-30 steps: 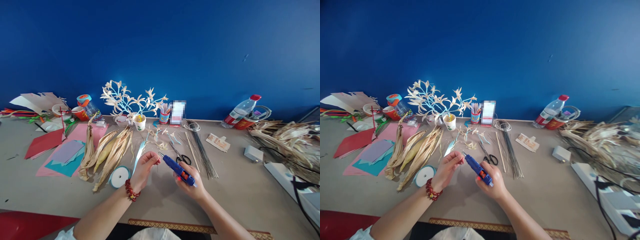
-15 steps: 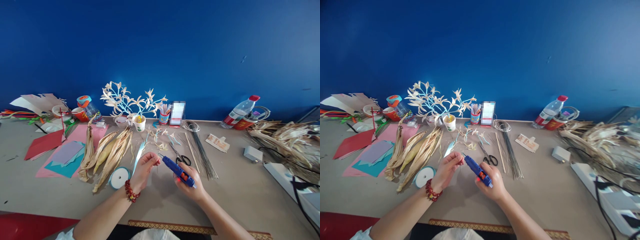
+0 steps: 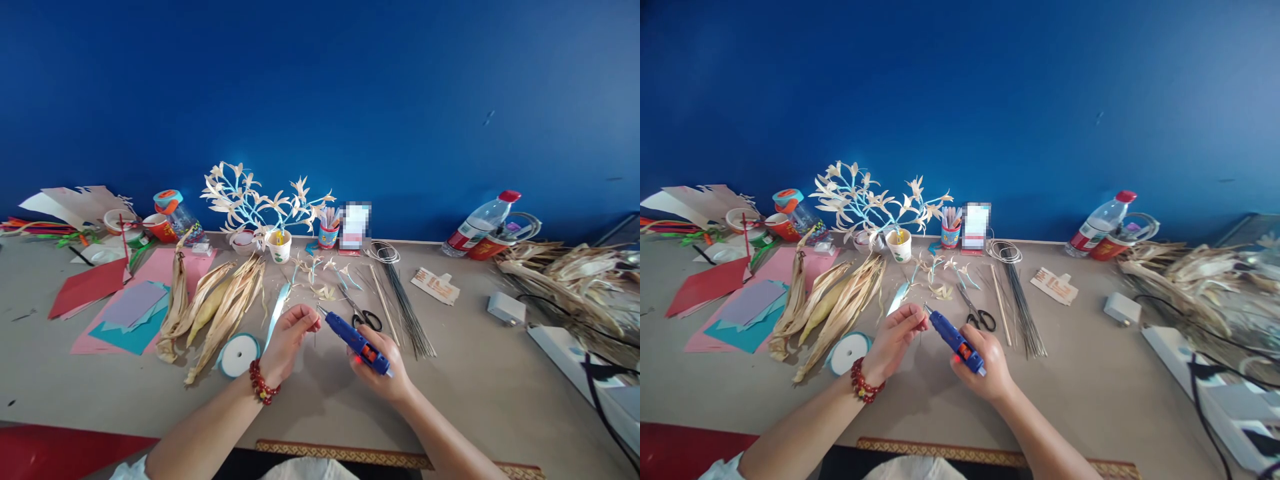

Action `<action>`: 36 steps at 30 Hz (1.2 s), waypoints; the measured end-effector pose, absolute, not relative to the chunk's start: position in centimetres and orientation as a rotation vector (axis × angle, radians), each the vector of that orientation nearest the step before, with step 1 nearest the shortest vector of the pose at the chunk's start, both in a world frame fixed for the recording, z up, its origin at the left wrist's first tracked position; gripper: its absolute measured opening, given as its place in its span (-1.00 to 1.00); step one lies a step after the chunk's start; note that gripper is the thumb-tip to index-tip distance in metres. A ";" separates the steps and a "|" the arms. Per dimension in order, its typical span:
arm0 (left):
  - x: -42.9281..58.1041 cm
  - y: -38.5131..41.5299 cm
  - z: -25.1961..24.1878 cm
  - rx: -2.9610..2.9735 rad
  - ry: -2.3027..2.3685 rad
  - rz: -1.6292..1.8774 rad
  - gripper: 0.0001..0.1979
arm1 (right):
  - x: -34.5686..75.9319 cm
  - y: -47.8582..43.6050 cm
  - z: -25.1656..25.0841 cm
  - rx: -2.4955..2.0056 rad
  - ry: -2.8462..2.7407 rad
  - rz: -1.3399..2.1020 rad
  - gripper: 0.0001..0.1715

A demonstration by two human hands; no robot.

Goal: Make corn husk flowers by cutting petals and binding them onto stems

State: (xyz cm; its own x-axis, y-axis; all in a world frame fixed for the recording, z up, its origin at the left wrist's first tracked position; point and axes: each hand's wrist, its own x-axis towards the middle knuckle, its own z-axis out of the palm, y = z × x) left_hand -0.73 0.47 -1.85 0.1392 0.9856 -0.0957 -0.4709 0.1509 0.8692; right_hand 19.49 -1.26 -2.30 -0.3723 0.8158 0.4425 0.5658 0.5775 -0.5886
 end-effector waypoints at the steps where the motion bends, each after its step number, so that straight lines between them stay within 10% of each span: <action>1: -0.7 0.5 -1.9 0.802 0.817 1.234 -0.80 | 19.5 -1.3 -2.3 -1.090 -2.090 0.437 -0.86; 36: -0.8 0.6 -1.8 0.761 0.802 1.243 -0.80 | 19.2 -1.3 -2.5 -1.064 -2.072 0.426 -0.86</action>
State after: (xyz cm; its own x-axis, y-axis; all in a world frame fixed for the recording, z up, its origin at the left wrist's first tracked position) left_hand -0.78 0.56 -1.78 0.1361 0.9849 -0.1068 -0.5030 0.1615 0.8491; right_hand 19.24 -1.28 -2.48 -0.3692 0.8002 0.4727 0.5488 0.5982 -0.5839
